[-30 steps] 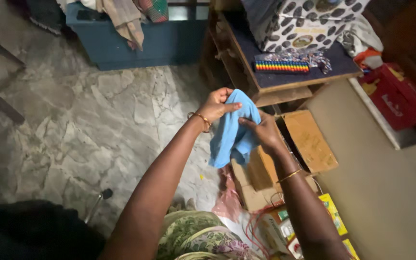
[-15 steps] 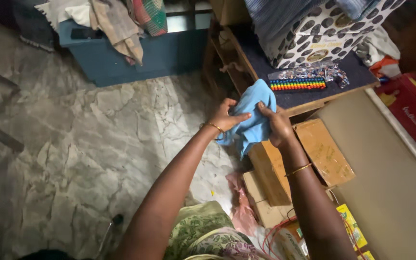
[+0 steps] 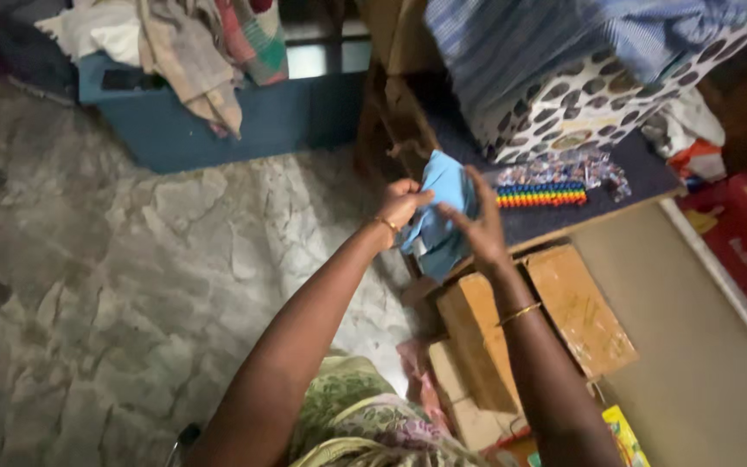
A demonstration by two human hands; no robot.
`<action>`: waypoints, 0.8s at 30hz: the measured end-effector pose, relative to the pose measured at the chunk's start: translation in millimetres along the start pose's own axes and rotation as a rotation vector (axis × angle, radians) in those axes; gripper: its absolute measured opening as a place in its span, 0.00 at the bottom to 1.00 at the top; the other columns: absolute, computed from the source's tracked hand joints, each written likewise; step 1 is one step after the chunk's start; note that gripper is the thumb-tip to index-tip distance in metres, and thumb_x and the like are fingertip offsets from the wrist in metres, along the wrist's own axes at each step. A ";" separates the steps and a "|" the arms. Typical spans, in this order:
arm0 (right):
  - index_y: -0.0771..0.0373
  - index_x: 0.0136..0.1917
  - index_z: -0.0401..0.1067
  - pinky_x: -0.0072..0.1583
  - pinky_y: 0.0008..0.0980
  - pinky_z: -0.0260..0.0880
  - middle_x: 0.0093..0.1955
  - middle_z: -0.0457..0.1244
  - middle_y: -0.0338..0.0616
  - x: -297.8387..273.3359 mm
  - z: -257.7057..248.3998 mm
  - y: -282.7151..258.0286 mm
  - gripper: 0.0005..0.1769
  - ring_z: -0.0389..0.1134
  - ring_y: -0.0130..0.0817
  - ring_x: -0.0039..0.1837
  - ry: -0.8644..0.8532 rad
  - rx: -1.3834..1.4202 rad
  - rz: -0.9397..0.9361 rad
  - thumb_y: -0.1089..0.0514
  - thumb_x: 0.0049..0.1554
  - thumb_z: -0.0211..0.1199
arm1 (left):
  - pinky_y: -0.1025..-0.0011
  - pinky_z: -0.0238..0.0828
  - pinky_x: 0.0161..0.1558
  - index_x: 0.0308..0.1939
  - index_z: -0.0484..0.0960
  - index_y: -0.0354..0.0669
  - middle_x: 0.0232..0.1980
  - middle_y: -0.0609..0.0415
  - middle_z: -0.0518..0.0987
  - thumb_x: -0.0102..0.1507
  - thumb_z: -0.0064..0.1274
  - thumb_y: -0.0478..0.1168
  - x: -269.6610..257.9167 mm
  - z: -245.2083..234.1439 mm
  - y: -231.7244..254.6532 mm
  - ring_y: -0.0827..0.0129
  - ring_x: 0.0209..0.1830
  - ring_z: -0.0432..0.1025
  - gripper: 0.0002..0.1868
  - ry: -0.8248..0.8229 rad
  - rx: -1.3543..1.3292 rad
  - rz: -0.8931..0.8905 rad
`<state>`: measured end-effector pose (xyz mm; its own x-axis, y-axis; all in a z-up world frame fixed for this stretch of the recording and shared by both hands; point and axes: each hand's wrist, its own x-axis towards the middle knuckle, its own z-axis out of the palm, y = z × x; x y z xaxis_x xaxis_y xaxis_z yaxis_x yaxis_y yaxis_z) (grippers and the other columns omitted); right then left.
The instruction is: The person cleans an office chair using a blue cloth. They wipe the metal base and wheels, then the backrest, seat, and armrests. Finally, they place the cloth on a nearby table.
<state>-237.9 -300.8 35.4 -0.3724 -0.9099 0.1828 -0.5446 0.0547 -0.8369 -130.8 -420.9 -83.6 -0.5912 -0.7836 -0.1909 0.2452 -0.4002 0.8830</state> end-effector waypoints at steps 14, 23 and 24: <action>0.66 0.73 0.65 0.68 0.34 0.66 0.68 0.66 0.53 54.9 27.6 50.7 0.34 0.67 0.37 0.66 0.152 0.101 0.077 0.57 0.56 0.70 | 0.64 0.69 0.61 0.74 0.63 0.52 0.69 0.50 0.69 0.63 0.57 0.42 68.1 -12.1 0.3 0.67 0.65 0.68 0.35 -0.270 -0.098 -0.034; 0.65 0.76 0.63 0.72 0.41 0.60 0.73 0.61 0.59 63.5 34.0 83.8 0.34 0.62 0.48 0.74 0.241 -0.222 -0.099 0.61 0.58 0.66 | 0.66 0.73 0.48 0.75 0.65 0.48 0.61 0.51 0.77 0.67 0.56 0.40 100.1 12.3 -42.9 0.70 0.54 0.71 0.32 -0.254 0.004 -0.034; 0.65 0.75 0.64 0.72 0.41 0.60 0.72 0.60 0.59 61.3 32.7 87.5 0.33 0.62 0.50 0.73 0.233 -0.275 -0.119 0.60 0.58 0.67 | 0.67 0.74 0.47 0.74 0.67 0.45 0.58 0.49 0.78 0.67 0.57 0.37 108.1 13.7 -50.7 0.69 0.51 0.73 0.31 -0.240 0.000 -0.006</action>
<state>-283.8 -365.2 -43.5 -0.4380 -0.8004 0.4093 -0.7640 0.0916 -0.6387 -217.7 -478.8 -143.1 -0.7580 -0.6462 -0.0886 0.2414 -0.4040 0.8823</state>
